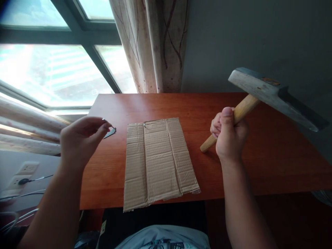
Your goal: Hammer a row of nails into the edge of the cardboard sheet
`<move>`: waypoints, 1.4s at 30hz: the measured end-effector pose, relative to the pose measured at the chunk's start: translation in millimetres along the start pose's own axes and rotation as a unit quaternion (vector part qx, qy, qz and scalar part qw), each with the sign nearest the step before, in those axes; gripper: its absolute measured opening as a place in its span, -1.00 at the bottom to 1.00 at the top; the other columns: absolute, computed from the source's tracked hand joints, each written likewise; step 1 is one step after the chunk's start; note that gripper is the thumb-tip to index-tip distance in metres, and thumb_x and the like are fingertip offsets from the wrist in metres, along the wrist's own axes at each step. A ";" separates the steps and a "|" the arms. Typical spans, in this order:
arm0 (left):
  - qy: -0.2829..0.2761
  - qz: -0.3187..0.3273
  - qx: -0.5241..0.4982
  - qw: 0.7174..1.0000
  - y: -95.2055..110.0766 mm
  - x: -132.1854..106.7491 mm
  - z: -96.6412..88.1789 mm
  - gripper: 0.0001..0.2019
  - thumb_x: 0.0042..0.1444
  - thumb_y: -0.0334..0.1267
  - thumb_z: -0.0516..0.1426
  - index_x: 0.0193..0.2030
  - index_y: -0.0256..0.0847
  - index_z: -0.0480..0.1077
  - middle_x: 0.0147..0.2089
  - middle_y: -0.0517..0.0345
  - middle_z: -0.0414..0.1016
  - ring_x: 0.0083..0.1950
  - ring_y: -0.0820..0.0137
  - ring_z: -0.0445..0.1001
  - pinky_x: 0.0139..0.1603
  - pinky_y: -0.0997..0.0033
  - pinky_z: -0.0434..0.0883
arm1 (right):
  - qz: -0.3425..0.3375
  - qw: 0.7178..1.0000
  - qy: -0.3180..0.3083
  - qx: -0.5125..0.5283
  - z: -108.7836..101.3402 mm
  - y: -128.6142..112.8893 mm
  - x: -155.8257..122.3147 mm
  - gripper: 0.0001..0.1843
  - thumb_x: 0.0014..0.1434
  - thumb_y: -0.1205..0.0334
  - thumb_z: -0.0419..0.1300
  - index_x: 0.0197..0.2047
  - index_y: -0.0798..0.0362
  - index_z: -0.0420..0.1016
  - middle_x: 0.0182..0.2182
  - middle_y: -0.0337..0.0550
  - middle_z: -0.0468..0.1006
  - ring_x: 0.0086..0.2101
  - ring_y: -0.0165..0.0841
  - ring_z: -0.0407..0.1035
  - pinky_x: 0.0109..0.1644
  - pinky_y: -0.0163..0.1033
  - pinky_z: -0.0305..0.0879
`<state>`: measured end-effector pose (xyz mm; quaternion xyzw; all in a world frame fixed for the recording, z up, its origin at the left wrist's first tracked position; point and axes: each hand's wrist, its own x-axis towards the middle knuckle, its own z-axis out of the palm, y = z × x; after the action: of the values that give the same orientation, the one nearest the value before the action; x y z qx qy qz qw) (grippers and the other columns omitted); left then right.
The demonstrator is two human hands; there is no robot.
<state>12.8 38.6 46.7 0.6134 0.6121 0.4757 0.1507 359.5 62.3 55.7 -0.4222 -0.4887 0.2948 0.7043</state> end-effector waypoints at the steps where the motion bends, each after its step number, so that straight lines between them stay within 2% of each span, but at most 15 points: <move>1: 0.003 -0.005 -0.066 0.998 9.3 2.4 5.9 -0.87 0.07 -0.22 0.27 -0.25 -0.19 0.50 -0.31 0.14 0.59 -0.34 0.42 0.54 -0.30 0.44 0.48 | -0.001 1.000 0.001 0.001 0.0 0.2 0.1 -0.37 0.20 -0.11 0.26 -0.63 0.01 0.00 -0.74 -0.44 0.00 -0.75 -0.57 -0.12 -0.69 -0.31 -0.25; 3: -0.007 0.002 -0.137 0.991 26.0 7.5 20.8 -0.86 0.03 -0.25 0.30 -0.26 -0.21 0.51 -0.31 0.13 0.60 -0.33 0.42 0.55 -0.30 0.44 0.49 | -0.002 1.000 0.007 0.001 -0.1 0.3 0.0 -0.38 0.20 -0.11 0.27 -0.63 0.01 0.00 -0.74 -0.44 0.01 -0.75 -0.58 -0.11 -0.70 -0.33 -0.24; 6: -0.039 0.039 -0.139 0.989 38.7 14.2 44.9 -0.89 0.04 -0.27 0.29 -0.28 -0.22 0.53 -0.34 0.15 0.60 -0.35 0.45 0.54 -0.29 0.45 0.49 | 0.000 1.000 0.012 0.000 0.4 -0.9 -0.5 -0.39 0.19 -0.10 0.28 -0.62 0.01 0.02 -0.74 -0.44 0.01 -0.75 -0.59 -0.09 -0.70 -0.34 -0.23; 8: -0.057 0.059 -0.109 0.991 38.1 17.0 57.0 -0.91 0.07 -0.28 0.27 -0.28 -0.22 0.54 -0.34 0.16 0.61 -0.33 0.44 0.54 -0.24 0.43 0.50 | 0.004 1.000 0.013 0.003 1.3 -2.1 -1.0 -0.40 0.18 -0.10 0.28 -0.61 0.01 0.03 -0.74 -0.44 0.02 -0.75 -0.58 -0.09 -0.70 -0.34 -0.22; 11: -0.091 0.087 -0.087 0.988 30.8 18.1 65.9 -0.91 0.10 -0.27 0.23 -0.27 -0.21 0.56 -0.24 0.11 0.63 -0.19 0.36 0.58 -0.08 0.36 0.51 | 0.009 1.000 0.017 0.005 3.2 -3.3 -1.4 -0.39 0.17 -0.11 0.29 -0.60 0.00 0.03 -0.74 -0.45 0.01 -0.76 -0.59 -0.09 -0.71 -0.34 -0.23; 14: -0.118 0.095 -0.082 0.985 24.9 16.9 67.0 -0.89 0.11 -0.28 0.20 -0.27 -0.20 0.57 -0.17 0.08 0.63 -0.11 0.32 0.58 -0.02 0.35 0.50 | 0.002 1.000 0.016 -0.001 4.4 -3.0 -1.8 -0.40 0.19 -0.10 0.28 -0.60 0.00 0.03 -0.74 -0.45 0.00 -0.76 -0.59 -0.10 -0.71 -0.33 -0.25; 19: -0.124 0.082 -0.072 0.986 23.5 15.0 66.9 -0.89 0.11 -0.30 0.20 -0.28 -0.20 0.57 -0.20 0.10 0.64 -0.16 0.35 0.58 -0.06 0.40 0.51 | 0.003 1.000 0.009 -0.008 5.4 -1.9 -1.8 -0.40 0.18 -0.12 0.28 -0.60 0.00 0.03 -0.74 -0.45 0.01 -0.76 -0.58 -0.10 -0.71 -0.33 -0.24; 26: -0.113 0.084 -0.074 0.987 20.8 14.0 69.0 -0.91 0.11 -0.31 0.21 -0.29 -0.22 0.57 -0.24 0.11 0.64 -0.22 0.38 0.58 -0.15 0.44 0.51 | 0.005 1.000 0.005 -0.007 6.6 -3.3 -3.0 -0.40 0.16 -0.11 0.30 -0.59 0.00 0.04 -0.73 -0.45 0.02 -0.75 -0.59 -0.08 -0.71 -0.34 -0.24; 42: -0.092 0.054 -0.076 0.991 17.6 12.3 70.9 -0.89 0.08 -0.25 0.24 -0.29 -0.23 0.58 -0.30 0.13 0.64 -0.27 0.39 0.59 -0.20 0.47 0.56 | -0.001 1.000 0.015 -0.006 4.3 -3.4 -3.1 -0.43 0.19 -0.10 0.27 -0.58 0.00 0.04 -0.74 -0.46 0.00 -0.76 -0.58 -0.11 -0.70 -0.33 -0.24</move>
<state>75.5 74.2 29.6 0.6738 0.5235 0.4697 0.2265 354.5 59.5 58.0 -0.4304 -0.4802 0.2847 0.7093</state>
